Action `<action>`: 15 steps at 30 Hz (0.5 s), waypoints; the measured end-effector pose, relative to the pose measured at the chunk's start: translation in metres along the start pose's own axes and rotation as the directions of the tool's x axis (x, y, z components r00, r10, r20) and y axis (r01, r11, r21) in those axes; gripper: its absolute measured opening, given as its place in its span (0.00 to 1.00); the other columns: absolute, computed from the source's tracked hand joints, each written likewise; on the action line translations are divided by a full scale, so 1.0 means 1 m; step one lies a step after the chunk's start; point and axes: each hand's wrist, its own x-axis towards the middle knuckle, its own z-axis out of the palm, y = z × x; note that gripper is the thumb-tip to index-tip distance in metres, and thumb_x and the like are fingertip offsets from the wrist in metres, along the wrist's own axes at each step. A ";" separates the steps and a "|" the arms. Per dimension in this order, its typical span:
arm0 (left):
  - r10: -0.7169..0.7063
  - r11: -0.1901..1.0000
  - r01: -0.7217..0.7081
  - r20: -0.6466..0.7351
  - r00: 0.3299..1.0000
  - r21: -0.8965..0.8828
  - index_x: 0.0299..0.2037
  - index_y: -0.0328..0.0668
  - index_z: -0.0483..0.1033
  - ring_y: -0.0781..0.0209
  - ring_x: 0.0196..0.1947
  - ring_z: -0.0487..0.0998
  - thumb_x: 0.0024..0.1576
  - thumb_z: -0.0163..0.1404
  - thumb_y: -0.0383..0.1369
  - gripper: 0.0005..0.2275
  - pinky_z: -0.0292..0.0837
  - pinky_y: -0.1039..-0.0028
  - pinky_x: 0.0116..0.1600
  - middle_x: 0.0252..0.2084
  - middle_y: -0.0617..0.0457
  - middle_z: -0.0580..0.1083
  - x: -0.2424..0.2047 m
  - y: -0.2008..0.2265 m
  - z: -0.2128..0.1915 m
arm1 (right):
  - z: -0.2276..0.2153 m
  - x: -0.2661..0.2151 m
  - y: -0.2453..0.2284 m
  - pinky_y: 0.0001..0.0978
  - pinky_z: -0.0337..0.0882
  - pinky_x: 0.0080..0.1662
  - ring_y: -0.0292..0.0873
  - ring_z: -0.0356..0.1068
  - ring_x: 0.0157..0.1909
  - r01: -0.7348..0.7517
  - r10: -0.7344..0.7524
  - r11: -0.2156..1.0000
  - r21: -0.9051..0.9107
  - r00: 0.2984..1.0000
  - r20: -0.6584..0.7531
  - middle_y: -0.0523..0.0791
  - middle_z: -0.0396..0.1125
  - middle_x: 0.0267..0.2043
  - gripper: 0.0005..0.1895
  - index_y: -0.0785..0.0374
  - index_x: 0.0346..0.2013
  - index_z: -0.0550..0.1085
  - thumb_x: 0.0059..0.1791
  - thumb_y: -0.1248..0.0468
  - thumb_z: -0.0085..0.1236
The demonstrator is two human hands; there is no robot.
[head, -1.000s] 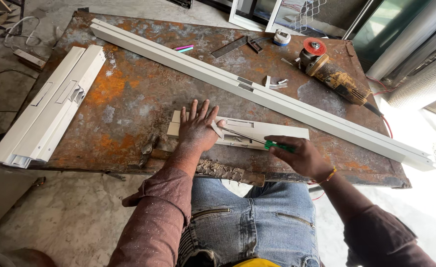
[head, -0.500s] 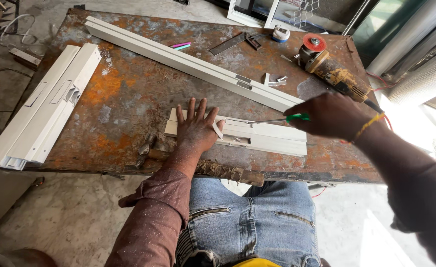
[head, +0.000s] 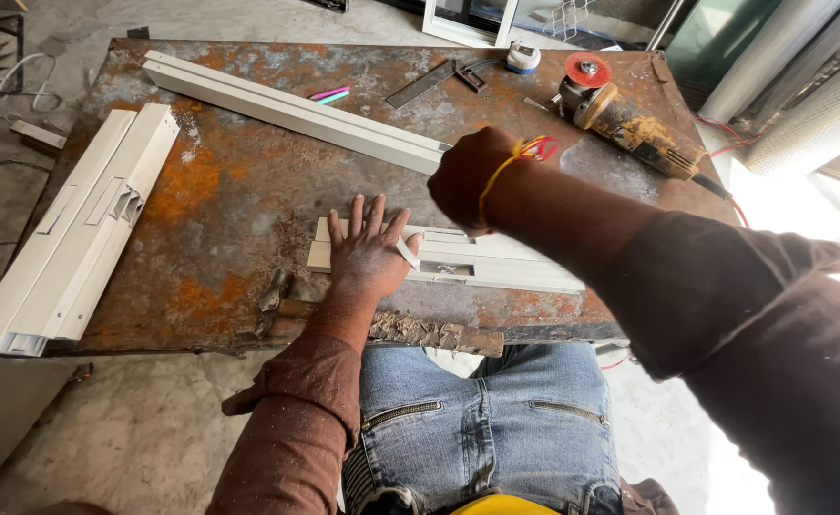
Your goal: The person uses an angle grinder to cut slots into a white window frame profile, then uses a hammer and chisel to remove the cut sections. They assemble the modified frame pieces with other components on a workbench.
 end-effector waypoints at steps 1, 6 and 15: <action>-0.002 1.000 0.002 0.014 1.000 -0.006 0.74 0.69 0.50 0.49 0.79 0.29 0.63 0.26 0.58 0.28 0.14 0.43 0.74 0.80 0.54 0.38 0.000 0.000 0.001 | 0.008 0.000 0.009 0.44 0.78 0.50 0.50 0.78 0.47 0.001 -0.001 1.000 0.005 0.999 -0.042 0.50 0.77 0.45 0.13 0.60 0.44 0.82 0.50 0.56 0.62; 0.015 1.000 -0.015 -0.028 0.999 -0.011 0.74 0.68 0.51 0.48 0.79 0.30 0.64 0.27 0.57 0.28 0.15 0.42 0.74 0.80 0.54 0.40 0.001 -0.003 0.005 | 0.106 -0.029 0.078 0.43 0.73 0.59 0.45 0.78 0.50 0.053 0.041 0.921 0.387 0.972 -0.231 0.39 0.77 0.51 0.18 0.41 0.53 0.80 0.54 0.44 0.50; 0.007 1.000 -0.008 -0.066 0.998 -0.022 0.73 0.67 0.53 0.50 0.79 0.32 0.63 0.28 0.58 0.28 0.16 0.43 0.74 0.79 0.53 0.42 0.001 -0.004 0.007 | 0.269 -0.003 0.046 0.32 0.76 0.44 0.39 0.73 0.40 0.470 0.306 0.028 0.882 0.836 -0.455 0.48 0.76 0.46 0.22 0.56 0.62 0.76 0.53 0.56 0.58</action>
